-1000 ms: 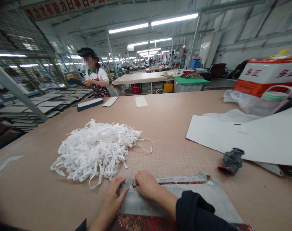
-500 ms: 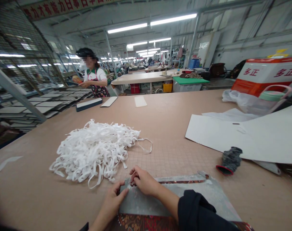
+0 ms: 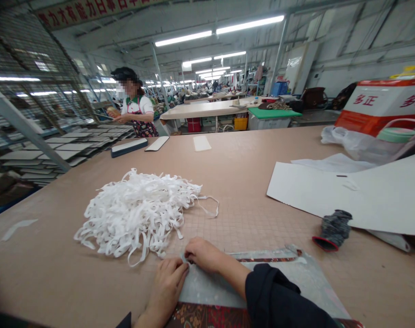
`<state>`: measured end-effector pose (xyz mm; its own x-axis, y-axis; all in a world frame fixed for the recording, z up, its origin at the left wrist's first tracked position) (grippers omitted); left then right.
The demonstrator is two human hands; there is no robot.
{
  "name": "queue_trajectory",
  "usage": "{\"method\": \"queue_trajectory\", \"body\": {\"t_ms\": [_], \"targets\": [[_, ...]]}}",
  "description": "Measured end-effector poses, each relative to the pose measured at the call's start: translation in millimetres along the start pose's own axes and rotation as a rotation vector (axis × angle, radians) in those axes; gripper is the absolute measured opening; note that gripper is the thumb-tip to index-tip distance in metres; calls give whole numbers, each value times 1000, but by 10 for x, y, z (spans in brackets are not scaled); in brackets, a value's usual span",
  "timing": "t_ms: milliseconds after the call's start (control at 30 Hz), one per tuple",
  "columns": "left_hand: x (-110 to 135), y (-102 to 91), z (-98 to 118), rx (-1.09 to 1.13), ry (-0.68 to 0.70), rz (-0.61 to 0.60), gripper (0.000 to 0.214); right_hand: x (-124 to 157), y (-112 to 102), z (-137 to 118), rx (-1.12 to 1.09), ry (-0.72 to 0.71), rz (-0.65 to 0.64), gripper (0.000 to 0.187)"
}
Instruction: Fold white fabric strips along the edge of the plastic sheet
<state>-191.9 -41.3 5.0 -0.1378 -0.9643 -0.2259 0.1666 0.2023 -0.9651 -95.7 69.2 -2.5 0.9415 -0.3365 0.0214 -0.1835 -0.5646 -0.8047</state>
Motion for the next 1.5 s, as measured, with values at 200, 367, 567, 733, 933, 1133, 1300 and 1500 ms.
{"method": "queue_trajectory", "body": {"t_ms": [200,367,567,733,933,1133,1300,1500], "targets": [[8,65,9,-86,39,-53,18,-114,0,38,41,32,-35,14],[10,70,19,-130,63,-43,19,-186,-24,-15,73,44,-72,15],[-3,86,27,-211,100,15,30,-249,19,6,87,39,-122,12],[-29,117,23,-238,83,-35,31,-259,38,25,65,100,-74,14],[-33,88,17,-199,50,-63,30,13,-67,36,9,178,32,24],[-52,50,5,-147,18,-74,21,272,-62,-98,117,-7,49,24],[-51,10,5,-137,33,-66,21,229,70,-179,354,9,47,16],[-55,-29,-8,-78,101,22,30,283,150,-214,330,144,133,15]]}}
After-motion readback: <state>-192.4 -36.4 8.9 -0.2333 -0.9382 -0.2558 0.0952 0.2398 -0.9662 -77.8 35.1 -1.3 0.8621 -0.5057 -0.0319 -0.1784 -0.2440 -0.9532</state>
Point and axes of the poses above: each hand's wrist, its own x-axis away from the middle knuckle, its own y-axis out of the palm, z = x × y, the point moved 3 cm from there along -x, towards the middle knuckle, and after that the axes turned 7 degrees about -z, right-handed, at the moved point
